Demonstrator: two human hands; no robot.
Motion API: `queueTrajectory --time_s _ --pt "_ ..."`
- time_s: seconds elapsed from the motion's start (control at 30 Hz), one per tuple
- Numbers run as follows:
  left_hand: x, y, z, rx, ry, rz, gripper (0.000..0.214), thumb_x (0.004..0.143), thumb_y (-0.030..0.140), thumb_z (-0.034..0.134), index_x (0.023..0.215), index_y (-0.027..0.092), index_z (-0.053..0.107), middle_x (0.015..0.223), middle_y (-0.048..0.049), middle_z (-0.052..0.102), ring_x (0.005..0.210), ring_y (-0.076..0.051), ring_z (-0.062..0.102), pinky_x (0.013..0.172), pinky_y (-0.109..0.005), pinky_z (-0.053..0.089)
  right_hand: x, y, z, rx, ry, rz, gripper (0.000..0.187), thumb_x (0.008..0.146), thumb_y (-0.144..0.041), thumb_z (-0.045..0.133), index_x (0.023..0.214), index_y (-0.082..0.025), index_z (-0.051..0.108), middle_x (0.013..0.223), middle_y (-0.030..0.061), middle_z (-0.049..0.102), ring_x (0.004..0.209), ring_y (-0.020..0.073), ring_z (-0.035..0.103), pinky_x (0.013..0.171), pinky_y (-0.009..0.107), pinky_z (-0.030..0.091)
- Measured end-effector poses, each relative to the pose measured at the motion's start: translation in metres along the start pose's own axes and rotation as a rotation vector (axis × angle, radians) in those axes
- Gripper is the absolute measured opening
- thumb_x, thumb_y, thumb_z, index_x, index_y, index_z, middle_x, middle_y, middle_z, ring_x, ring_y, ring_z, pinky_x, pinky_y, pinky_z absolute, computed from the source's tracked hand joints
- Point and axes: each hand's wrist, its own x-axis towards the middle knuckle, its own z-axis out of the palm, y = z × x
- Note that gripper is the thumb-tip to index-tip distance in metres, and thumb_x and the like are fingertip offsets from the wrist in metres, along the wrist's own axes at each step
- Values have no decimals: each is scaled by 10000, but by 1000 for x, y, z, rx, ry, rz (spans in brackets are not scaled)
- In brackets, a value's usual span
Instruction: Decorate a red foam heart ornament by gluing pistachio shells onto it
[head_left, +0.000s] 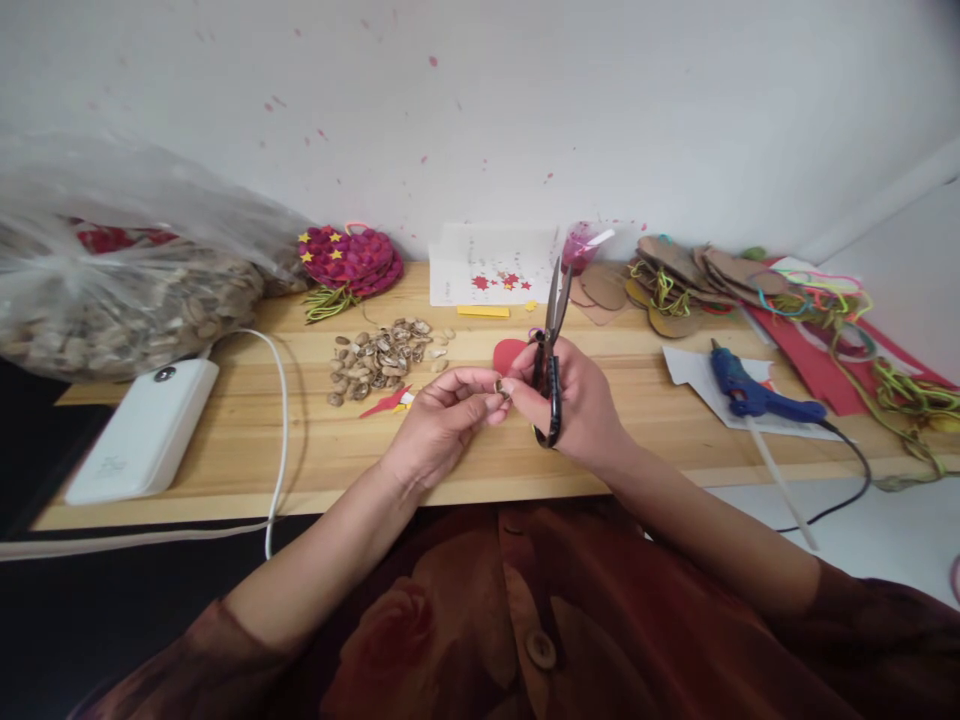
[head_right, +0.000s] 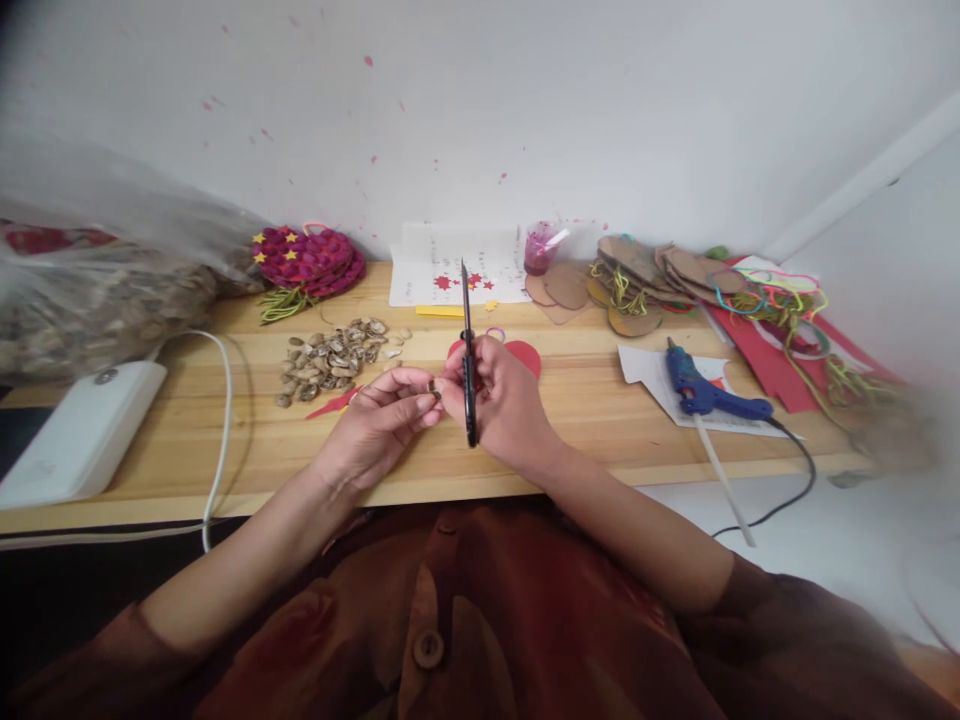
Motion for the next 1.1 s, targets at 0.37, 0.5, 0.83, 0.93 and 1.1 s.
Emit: queueTrajectory --time_s 0.37,0.5,0.83,0.93,1.1 --pt "1 0 -2 -39 5 -48 274 638 132 945 868 141 795 821 -55 802 691 -111 742 710 -189 611 -1 3 0 108 -70 22 290 774 -350 813 914 -247 581 797 -19 642 653 147 604 623 299 499" --pt "2 2 -4 -88 18 -68 293 632 122 946 877 141 788 789 -34 790 679 -110 746 704 -180 623 -2 9 -7 65 -121 36 321 788 -428 818 892 -245 577 767 -18 630 658 150 588 609 291 484" --pt "4 8 -5 -150 126 -135 219 728 12 823 883 150 756 759 -10 763 690 -109 751 692 -154 627 -19 16 -34 -684 -132 -202 287 824 -457 718 956 -216 635 879 39 751 764 212 692 639 307 428" --pt "4 8 -4 -144 136 -137 225 723 10 819 889 149 758 749 -8 758 683 -107 748 681 -150 625 -20 14 -34 -774 -112 -242 285 828 -461 692 956 -210 641 881 49 763 775 229 712 622 308 399" --pt "4 8 -4 -133 126 -131 228 707 13 832 885 139 765 763 -8 763 678 -102 751 685 -144 629 -17 10 -31 -884 -102 -268 245 830 -434 665 922 -209 632 833 47 755 720 223 694 594 312 340"
